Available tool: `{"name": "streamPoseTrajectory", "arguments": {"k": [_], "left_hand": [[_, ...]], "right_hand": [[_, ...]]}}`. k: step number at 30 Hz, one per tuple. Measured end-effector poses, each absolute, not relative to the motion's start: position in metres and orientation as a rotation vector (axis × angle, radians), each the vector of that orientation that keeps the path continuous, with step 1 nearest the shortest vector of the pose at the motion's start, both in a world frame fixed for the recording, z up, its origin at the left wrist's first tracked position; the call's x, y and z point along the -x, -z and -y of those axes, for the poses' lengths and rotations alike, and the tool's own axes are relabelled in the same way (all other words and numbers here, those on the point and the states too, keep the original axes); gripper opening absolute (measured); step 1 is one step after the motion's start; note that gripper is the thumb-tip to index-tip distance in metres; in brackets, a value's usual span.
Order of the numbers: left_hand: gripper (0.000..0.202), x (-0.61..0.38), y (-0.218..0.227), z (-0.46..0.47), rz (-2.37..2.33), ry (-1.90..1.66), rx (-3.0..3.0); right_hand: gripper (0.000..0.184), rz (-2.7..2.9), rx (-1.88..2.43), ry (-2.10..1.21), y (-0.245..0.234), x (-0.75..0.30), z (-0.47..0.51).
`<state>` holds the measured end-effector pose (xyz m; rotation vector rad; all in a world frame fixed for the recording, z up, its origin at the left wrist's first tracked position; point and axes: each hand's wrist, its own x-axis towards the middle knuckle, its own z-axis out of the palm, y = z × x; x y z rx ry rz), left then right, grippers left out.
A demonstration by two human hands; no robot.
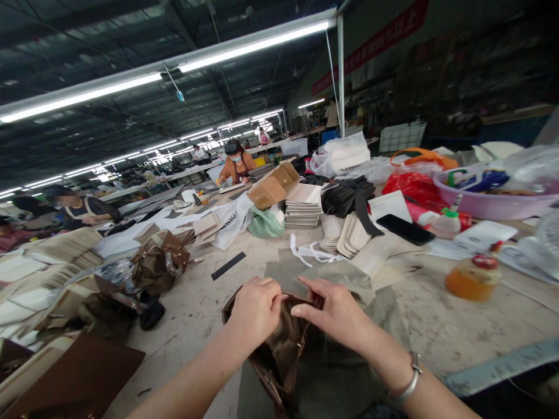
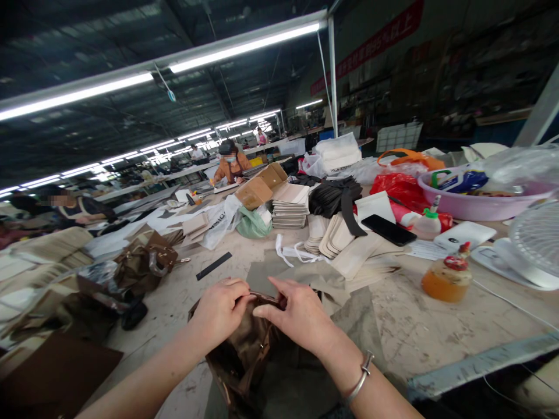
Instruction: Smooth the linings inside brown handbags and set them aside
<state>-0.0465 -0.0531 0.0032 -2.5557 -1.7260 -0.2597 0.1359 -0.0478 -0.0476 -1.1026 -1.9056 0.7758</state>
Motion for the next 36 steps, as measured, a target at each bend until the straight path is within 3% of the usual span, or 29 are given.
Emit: {"name": "streamPoseTrajectory", "arguments": {"k": [1,4,15,36], "left_hand": [[0.016,0.046,-0.003,0.053,1.724,0.259,2.549],[0.018,0.047,-0.003,0.053,1.729,0.262,2.533],[0.009,0.072,-0.017,0.053,1.884,0.410,2.690],[0.019,0.062,0.000,0.041,1.902,0.454,2.603]], "right_hand": [[0.047,1.923,1.119,-0.760,0.047,-0.134,0.048],[0.021,1.986,1.120,-0.684,0.044,-0.128,0.048],[0.026,2.021,1.070,-0.528,0.044,-0.125,0.046],[0.029,2.040,1.127,-0.624,0.042,-0.137,0.047]]}}
